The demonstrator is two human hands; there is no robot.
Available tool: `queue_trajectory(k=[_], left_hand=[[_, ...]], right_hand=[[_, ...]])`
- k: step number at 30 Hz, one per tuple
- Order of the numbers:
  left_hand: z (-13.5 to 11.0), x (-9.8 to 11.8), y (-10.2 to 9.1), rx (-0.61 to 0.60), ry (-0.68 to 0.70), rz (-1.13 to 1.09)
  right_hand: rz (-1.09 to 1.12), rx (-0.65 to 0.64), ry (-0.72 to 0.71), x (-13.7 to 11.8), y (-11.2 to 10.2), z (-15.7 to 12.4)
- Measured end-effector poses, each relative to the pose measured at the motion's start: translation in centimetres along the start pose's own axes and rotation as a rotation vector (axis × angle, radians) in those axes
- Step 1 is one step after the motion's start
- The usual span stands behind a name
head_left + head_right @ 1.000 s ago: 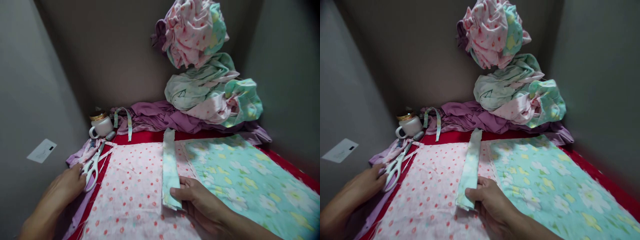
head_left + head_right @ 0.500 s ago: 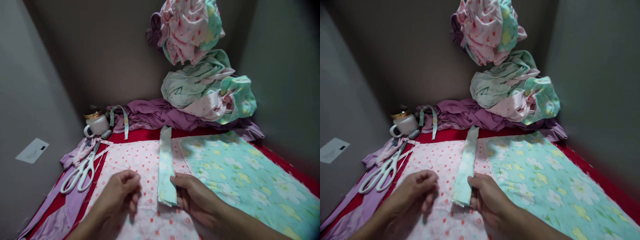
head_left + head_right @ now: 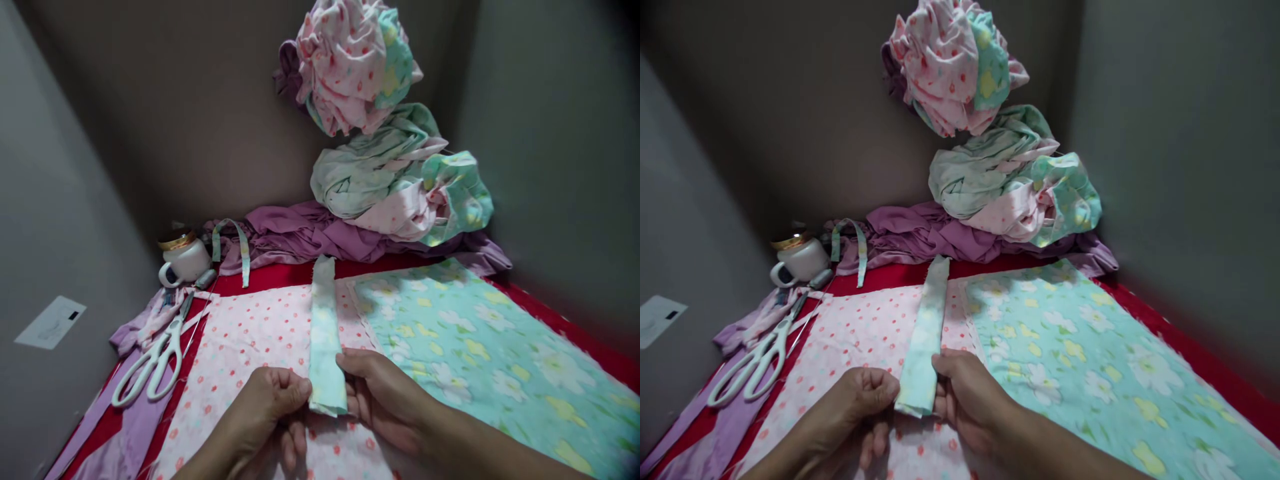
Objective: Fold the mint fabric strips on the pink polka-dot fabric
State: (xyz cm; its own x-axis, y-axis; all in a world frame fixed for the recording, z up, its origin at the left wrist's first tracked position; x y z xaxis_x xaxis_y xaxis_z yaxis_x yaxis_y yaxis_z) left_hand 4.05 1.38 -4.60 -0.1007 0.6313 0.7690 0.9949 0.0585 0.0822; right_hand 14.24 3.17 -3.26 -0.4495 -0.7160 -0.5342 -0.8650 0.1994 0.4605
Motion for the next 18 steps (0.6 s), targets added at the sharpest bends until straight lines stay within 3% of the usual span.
queue_trajectory(k=[5,11,18], left_hand=[[0.3,-0.9,0.3,-0.013,-0.051,0.081],[0.5,-1.1,0.0,0.068,-0.057,0.074],[-0.2,-0.2,0.1,0.088,-0.026,0.141]], right_hand=[[-0.007,-0.008,-0.008,-0.2,0.3,-0.4],[-0.054,-0.118,-0.072,-0.3,1.0,-0.6],[-0.075,-0.112,-0.132,0.1,0.5,0.3]])
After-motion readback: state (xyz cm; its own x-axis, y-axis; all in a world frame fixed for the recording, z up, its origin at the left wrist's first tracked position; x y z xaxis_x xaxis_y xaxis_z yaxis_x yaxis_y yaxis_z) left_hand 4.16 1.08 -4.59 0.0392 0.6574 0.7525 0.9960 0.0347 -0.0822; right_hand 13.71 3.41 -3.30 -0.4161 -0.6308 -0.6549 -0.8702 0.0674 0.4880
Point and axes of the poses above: each hand's wrist, its own z-axis towards the middle knuckle, its own y-axis out of the palm, x = y × z, the point moved 8 cm from there along z, towards the middle knuckle, and after that the axes turned 15 degrees about x, right-handed, at the moved point
